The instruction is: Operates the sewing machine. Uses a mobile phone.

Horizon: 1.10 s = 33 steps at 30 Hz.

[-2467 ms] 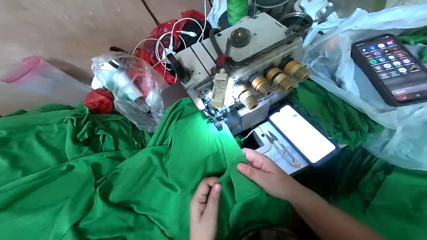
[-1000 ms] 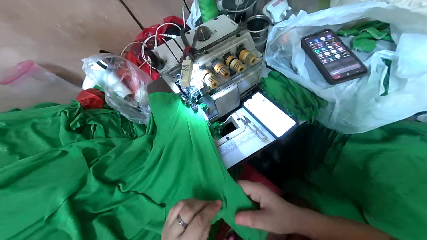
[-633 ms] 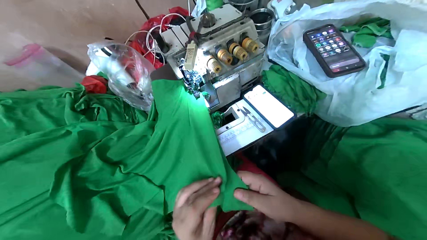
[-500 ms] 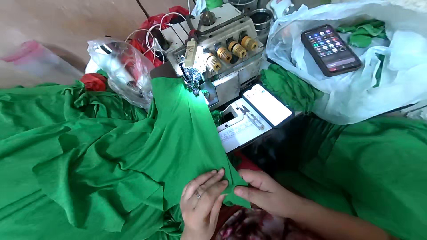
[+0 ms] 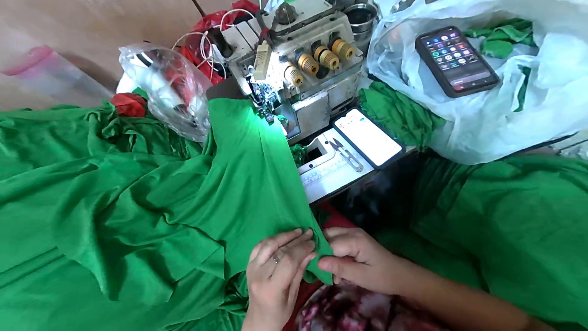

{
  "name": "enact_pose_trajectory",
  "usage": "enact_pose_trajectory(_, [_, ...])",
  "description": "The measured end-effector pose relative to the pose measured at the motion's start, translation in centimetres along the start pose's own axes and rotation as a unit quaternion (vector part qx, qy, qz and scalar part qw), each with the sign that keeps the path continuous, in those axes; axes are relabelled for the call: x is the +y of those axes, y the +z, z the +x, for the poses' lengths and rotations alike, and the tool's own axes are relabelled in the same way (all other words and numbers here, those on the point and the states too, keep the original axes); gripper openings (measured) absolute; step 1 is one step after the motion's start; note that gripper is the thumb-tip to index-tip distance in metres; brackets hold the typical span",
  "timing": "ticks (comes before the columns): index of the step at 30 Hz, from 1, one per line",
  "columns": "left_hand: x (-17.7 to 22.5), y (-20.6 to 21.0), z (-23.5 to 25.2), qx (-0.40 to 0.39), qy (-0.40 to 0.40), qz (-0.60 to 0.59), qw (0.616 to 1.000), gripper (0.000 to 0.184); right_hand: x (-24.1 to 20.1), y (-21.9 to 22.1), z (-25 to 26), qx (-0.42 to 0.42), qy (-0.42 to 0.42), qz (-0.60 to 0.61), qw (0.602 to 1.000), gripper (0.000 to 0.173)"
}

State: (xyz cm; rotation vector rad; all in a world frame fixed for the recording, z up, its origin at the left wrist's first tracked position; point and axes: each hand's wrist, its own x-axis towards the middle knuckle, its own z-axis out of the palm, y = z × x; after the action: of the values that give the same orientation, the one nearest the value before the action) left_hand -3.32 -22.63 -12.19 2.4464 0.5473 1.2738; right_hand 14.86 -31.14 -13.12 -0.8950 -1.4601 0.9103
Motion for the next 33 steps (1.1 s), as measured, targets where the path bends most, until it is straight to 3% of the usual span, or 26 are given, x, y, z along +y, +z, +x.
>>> enact_pose_trajectory(8, [0.8, -0.7, 0.4, -0.050, -0.026, 0.023, 0.998, 0.024, 0.0, 0.1, -0.1, -0.011, 0.004, -0.003, 1.000, 0.032])
enact_pose_trajectory(21, [1.7, 0.9, -0.7, -0.008, -0.025, 0.030, 0.999, 0.025, 0.0, 0.0, -0.2, -0.021, -0.002, -0.040, 0.999, 0.028])
enact_pose_trajectory(26, [0.2, 0.7, -1.1, -0.017, -0.080, -0.003, 0.997, 0.019, 0.7, -2.2, 1.3, -0.146, 0.030, -0.091, 0.985, 0.020])
enact_pose_trajectory(27, [-0.1, 0.0, -0.6, -0.024, -0.101, -0.042, 0.994, 0.018, 0.5, -2.7, 2.1, -0.168, 0.062, -0.106, 0.978, 0.023])
enact_pose_trajectory(29, [-0.4, -2.4, 1.5, -0.029, -0.133, -0.123, 0.983, 0.017, 0.0, -2.8, 4.3, -0.169, 0.125, -0.162, 0.964, 0.051])
enact_pose_trajectory(31, [0.3, -5.2, 4.6, -0.019, -0.114, -0.161, 0.980, 0.014, -0.7, -1.6, 7.6, -0.210, 0.195, -0.252, 0.924, 0.076])
enact_pose_trajectory(33, [1.4, -7.2, 8.1, -0.001, -0.060, -0.136, 0.989, 0.012, -1.2, 0.6, 11.0, -0.270, 0.194, -0.281, 0.900, 0.073])
